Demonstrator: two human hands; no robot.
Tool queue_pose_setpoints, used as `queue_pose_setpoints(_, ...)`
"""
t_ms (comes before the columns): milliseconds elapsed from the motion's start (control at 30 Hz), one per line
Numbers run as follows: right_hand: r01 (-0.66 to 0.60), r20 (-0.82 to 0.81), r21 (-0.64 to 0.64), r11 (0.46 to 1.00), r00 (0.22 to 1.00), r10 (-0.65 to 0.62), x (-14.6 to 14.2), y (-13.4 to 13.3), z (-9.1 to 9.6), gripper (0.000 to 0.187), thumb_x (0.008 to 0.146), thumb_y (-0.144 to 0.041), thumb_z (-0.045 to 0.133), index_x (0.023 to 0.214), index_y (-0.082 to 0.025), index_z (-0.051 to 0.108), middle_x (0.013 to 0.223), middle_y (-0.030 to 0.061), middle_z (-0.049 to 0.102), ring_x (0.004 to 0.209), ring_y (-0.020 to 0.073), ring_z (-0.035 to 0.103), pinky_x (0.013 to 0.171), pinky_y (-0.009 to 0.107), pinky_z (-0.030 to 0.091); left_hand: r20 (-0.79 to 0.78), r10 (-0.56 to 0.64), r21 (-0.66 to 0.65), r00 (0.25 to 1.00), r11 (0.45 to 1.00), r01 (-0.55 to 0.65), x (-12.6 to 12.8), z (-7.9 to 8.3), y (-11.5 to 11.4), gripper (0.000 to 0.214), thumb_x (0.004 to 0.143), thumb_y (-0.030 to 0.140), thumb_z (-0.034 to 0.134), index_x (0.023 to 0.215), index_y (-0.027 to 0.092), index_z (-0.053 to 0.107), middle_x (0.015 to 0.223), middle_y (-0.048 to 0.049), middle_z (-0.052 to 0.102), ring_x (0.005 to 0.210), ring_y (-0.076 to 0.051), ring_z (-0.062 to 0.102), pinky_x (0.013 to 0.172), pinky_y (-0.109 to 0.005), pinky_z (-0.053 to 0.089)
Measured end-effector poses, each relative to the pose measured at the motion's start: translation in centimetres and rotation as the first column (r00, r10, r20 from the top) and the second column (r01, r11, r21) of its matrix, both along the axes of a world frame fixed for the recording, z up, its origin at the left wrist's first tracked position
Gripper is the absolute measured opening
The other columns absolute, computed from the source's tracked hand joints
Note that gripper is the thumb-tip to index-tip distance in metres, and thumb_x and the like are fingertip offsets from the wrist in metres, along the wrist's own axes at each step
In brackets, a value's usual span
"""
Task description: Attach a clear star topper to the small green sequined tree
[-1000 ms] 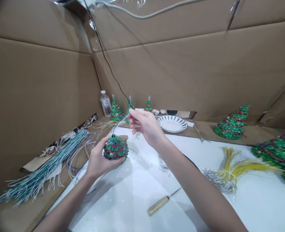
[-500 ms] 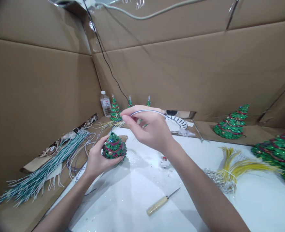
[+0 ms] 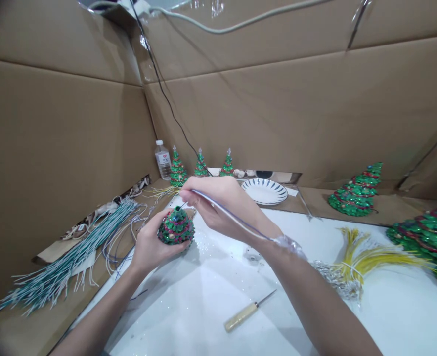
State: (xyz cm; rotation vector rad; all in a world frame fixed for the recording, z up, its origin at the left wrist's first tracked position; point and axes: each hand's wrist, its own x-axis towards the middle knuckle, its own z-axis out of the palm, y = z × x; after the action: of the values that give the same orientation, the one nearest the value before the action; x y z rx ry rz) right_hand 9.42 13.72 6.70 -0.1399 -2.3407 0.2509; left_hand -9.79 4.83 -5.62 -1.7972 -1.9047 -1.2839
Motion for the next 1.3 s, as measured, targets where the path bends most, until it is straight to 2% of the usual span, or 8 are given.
queue_pose_setpoints(267, -0.226, -0.006, -0.023, 0.974, 0.974, 0.226, -2.2, 1.2, -1.7, 0.023, 0.092, -0.021, 0.049, 0.084, -0.009, 0.066, 0.086, 0.0068, 0.062, 0.08, 0.0107, 0.056, 0.072, 0.023, 0.043, 0.004, -0.015, -0.016, 1.0, 1.0, 0.016, 0.1, -0.3, 0.2, 0.072, 0.056, 0.032, 0.079, 0.122, 0.025, 0.051, 0.118, -0.0042, 0.064, 0.105, -0.025, 0.062, 0.091, -0.035, 0.049)
queue_pose_setpoints(600, -0.195, 0.051, -0.278, 0.94, 0.975, 0.217, -2.9, 1.5, -2.3, 0.018, 0.084, -0.022, 0.062, 0.097, -0.016, 0.073, 0.071, -0.0009, 0.048, 0.065, 0.0076, 0.045, 0.061, 0.021, 0.04, 0.063, -0.041, -0.08, 0.997, 0.996, 0.046, 0.3, -0.1, 0.1, 0.071, 0.056, 0.031, 0.08, 0.12, 0.025, 0.051, 0.113, -0.0025, 0.066, 0.097, -0.024, 0.065, 0.087, -0.034, 0.051)
queue_pose_setpoints(767, -0.252, 0.094, 0.014, 0.968, 0.964, 0.25, -2.3, 0.9, -2.2, 0.027, 0.08, -0.024, 0.067, 0.106, -0.017, 0.068, 0.084, 0.0018, 0.054, 0.072, 0.0089, 0.049, 0.06, 0.022, 0.039, 0.057, -0.042, -0.042, 0.997, 0.998, 0.045, 0.3, -0.1, 0.0, 0.069, 0.059, 0.032, 0.078, 0.121, 0.024, 0.05, 0.113, -0.0036, 0.065, 0.098, -0.024, 0.064, 0.086, -0.034, 0.051)
queue_pose_setpoints(900, -0.194, 0.005, 0.304, 0.933, 0.979, 0.202, -2.0, 0.2, -2.1, 0.017, 0.086, -0.026, 0.059, 0.095, -0.016, 0.07, 0.075, 0.0015, 0.055, 0.068, 0.0096, 0.049, 0.056, 0.024, 0.036, 0.071, -0.063, -0.069, 0.995, 0.995, 0.067, 0.2, 0.0, 0.0, 0.066, 0.059, 0.035, 0.078, 0.118, 0.022, 0.053, 0.114, -0.0055, 0.065, 0.102, -0.026, 0.063, 0.089, -0.036, 0.05)
queue_pose_setpoints(967, -0.198, -0.045, 0.332, 0.922, 0.973, 0.225, -2.0, -0.1, -2.0, 0.014, 0.086, -0.022, 0.059, 0.091, -0.015, 0.07, 0.069, 0.0007, 0.057, 0.065, 0.0093, 0.05, 0.056, 0.024, 0.037, 0.081, -0.068, -0.075, 0.994, 0.994, 0.074, 0.2, 0.0, 0.0, 0.067, 0.058, 0.034, 0.079, 0.118, 0.022, 0.054, 0.117, -0.0061, 0.064, 0.106, -0.026, 0.061, 0.091, -0.037, 0.049)
queue_pose_setpoints(1100, -0.264, -0.148, 0.072, 0.962, 0.951, 0.272, -2.0, -0.2, -1.4, 0.008, 0.083, -0.014, 0.061, 0.083, -0.012, 0.069, 0.069, 0.0013, 0.064, 0.063, 0.007, 0.054, 0.057, 0.02, 0.043, 0.105, -0.064, -0.092, 0.992, 0.993, 0.074, 0.3, 0.2, -0.1, 0.07, 0.056, 0.029, 0.079, 0.12, 0.023, 0.052, 0.119, -0.0051, 0.063, 0.105, -0.026, 0.062, 0.092, -0.037, 0.049)
queue_pose_setpoints(1233, -0.303, -0.14, -0.264, 0.916, 0.951, 0.274, -1.7, 0.2, -1.0, 0.012, 0.084, -0.021, 0.061, 0.084, -0.012, 0.07, 0.076, 0.0037, 0.07, 0.064, 0.0073, 0.059, 0.049, 0.017, 0.044, 0.086, -0.056, -0.088, 0.995, 0.994, 0.064, 0.5, 0.2, -0.1, 0.07, 0.057, 0.03, 0.079, 0.121, 0.025, 0.052, 0.118, -0.0033, 0.064, 0.104, -0.025, 0.062, 0.091, -0.036, 0.049)
queue_pose_setpoints(1300, -0.294, -0.13, -0.313, 0.903, 0.955, 0.266, -1.7, 0.5, -1.0, 0.017, 0.086, -0.024, 0.059, 0.084, -0.012, 0.07, 0.077, 0.0043, 0.069, 0.065, 0.0077, 0.058, 0.051, 0.018, 0.043, 0.064, -0.047, -0.057, 0.997, 0.997, 0.05, 0.6, 0.1, -0.1, 0.072, 0.056, 0.03, 0.08, 0.122, 0.026, 0.051, 0.117, -0.0029, 0.064, 0.104, -0.025, 0.062, 0.09, -0.035, 0.049)
